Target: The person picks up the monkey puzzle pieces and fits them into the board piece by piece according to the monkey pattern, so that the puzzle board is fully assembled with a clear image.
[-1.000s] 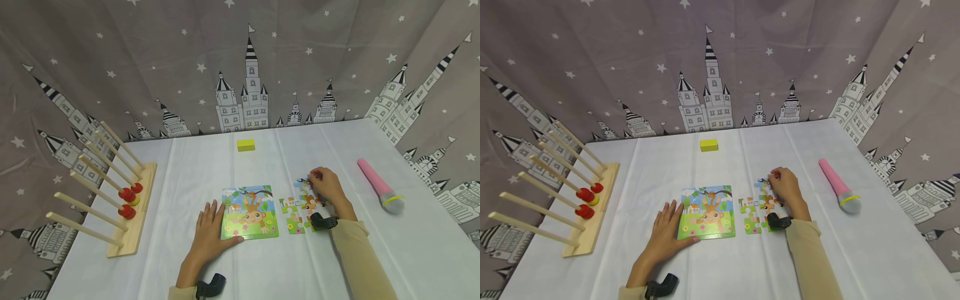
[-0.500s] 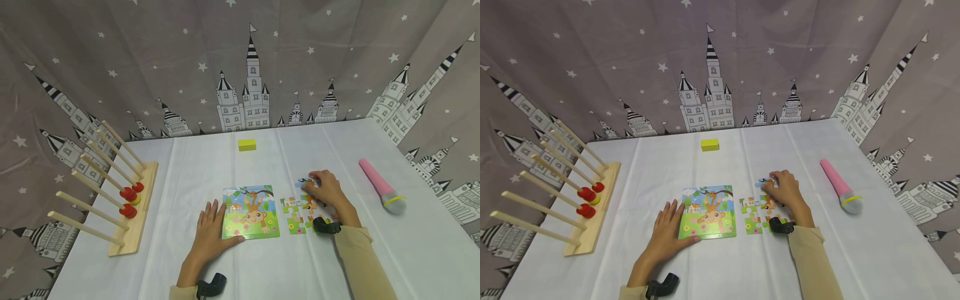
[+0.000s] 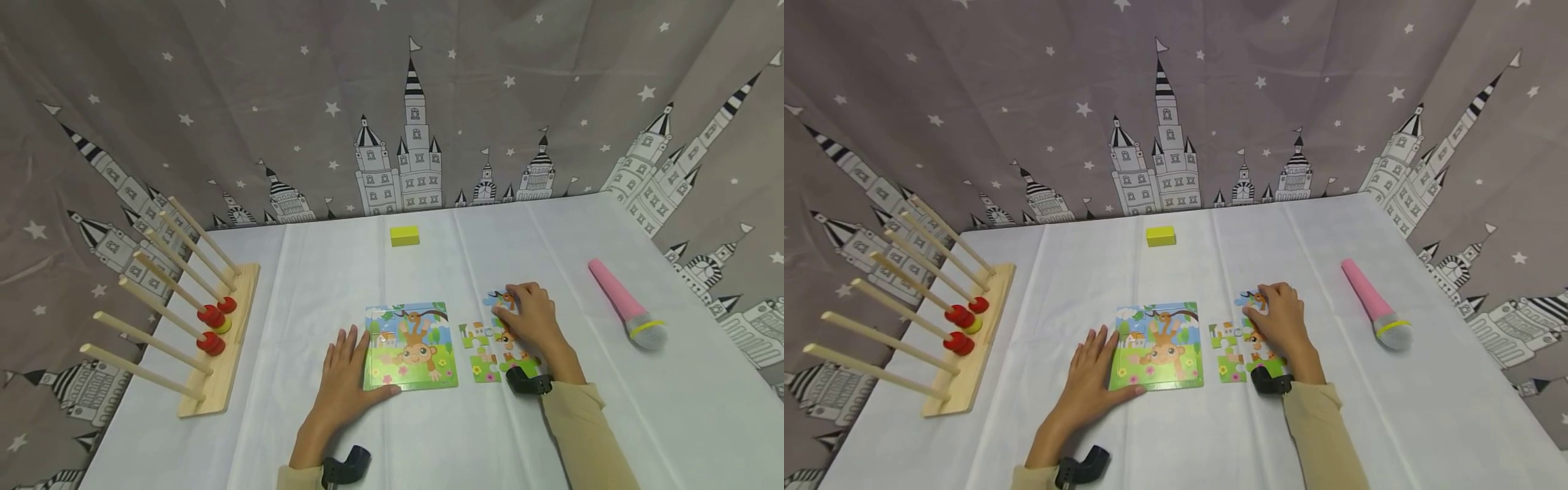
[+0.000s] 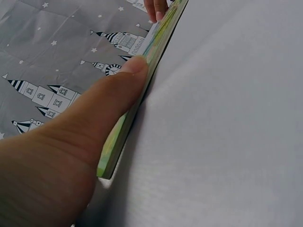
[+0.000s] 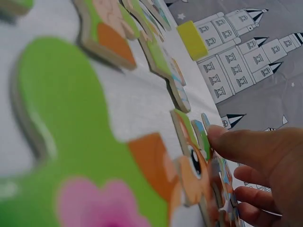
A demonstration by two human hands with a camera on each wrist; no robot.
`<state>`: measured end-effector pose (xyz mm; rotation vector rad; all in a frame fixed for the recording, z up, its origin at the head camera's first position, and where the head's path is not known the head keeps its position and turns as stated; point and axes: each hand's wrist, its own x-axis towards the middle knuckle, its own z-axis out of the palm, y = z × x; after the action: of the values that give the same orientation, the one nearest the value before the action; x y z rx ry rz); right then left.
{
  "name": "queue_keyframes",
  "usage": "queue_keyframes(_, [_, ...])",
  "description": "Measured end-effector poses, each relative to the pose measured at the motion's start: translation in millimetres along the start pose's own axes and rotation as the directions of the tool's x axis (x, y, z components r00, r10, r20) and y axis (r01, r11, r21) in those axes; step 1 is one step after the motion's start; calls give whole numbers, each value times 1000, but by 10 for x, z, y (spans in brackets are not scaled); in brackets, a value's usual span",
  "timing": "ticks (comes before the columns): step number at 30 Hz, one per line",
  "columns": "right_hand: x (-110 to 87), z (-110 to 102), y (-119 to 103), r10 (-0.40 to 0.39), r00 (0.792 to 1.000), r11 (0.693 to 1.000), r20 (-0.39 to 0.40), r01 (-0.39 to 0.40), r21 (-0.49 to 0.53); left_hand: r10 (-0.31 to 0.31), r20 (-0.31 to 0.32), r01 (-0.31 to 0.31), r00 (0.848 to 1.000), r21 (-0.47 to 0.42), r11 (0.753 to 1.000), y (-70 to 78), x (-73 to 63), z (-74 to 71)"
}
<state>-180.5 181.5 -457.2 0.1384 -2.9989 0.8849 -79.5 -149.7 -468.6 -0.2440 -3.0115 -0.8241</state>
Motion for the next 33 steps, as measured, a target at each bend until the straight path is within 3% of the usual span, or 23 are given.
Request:
queue_keyframes(10, [-18, 22, -57, 55, 998, 998, -27, -55, -7, -2, 1, 2, 1000, 18, 1000, 8, -7, 2])
queue_keyframes(20, [-2, -51, -118, 87, 996, 996, 30, -86, -29, -3, 1, 2, 1000, 17, 1000, 20, -11, -1])
queue_keyframes(26, [13, -47, -119, 117, 993, 992, 1, -117, 50, -3, 2, 3, 1000, 14, 1000, 20, -7, -2])
queue_keyframes(33, [8, -4, -83, 44, 998, 982, -55, -33, 185, -3, 0, 3, 1000, 15, 1000, 22, -6, -8])
